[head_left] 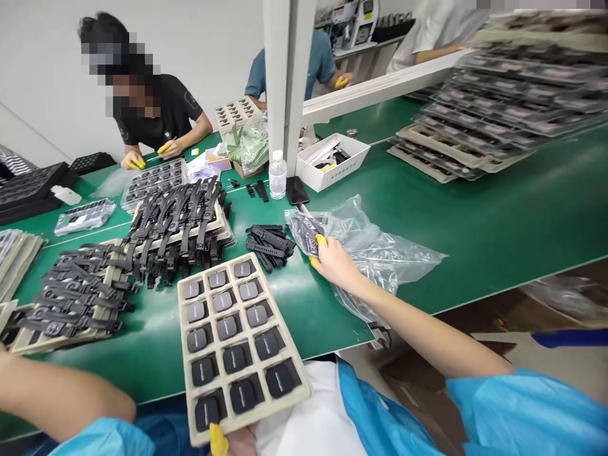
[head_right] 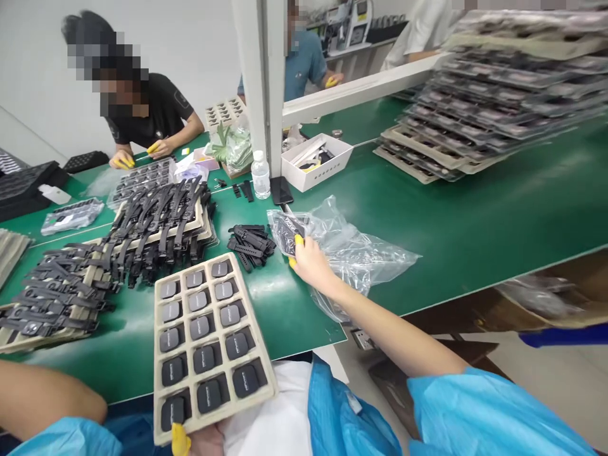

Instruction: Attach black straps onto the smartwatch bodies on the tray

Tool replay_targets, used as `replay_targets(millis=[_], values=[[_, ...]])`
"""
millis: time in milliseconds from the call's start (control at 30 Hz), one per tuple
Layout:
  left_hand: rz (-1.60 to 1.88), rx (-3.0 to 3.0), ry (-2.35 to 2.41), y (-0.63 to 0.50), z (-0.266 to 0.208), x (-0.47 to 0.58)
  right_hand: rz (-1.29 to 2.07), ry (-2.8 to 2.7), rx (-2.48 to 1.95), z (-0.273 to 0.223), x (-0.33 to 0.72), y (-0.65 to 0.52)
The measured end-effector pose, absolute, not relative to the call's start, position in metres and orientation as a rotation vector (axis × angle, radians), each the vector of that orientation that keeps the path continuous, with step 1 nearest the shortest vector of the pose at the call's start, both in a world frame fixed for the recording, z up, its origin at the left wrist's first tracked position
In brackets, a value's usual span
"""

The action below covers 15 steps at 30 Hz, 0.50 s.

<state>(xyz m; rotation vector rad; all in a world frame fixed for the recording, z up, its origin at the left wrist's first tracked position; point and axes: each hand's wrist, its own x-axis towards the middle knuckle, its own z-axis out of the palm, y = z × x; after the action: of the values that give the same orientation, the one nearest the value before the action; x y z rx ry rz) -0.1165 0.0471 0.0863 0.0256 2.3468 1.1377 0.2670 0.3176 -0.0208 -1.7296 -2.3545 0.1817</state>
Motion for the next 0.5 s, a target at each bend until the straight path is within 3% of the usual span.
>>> replay_targets(millis=[333,500], values=[[1.604,-0.405,1.655,-0.044,-0.007,0.03,0.396,-2.248,-1.489,-0.045,0.26,0.303],[1.817,-0.396,1.101,-0.05,-0.043,0.048,0.513,-2.187,-1.245,-0.032,0.271,0.323]])
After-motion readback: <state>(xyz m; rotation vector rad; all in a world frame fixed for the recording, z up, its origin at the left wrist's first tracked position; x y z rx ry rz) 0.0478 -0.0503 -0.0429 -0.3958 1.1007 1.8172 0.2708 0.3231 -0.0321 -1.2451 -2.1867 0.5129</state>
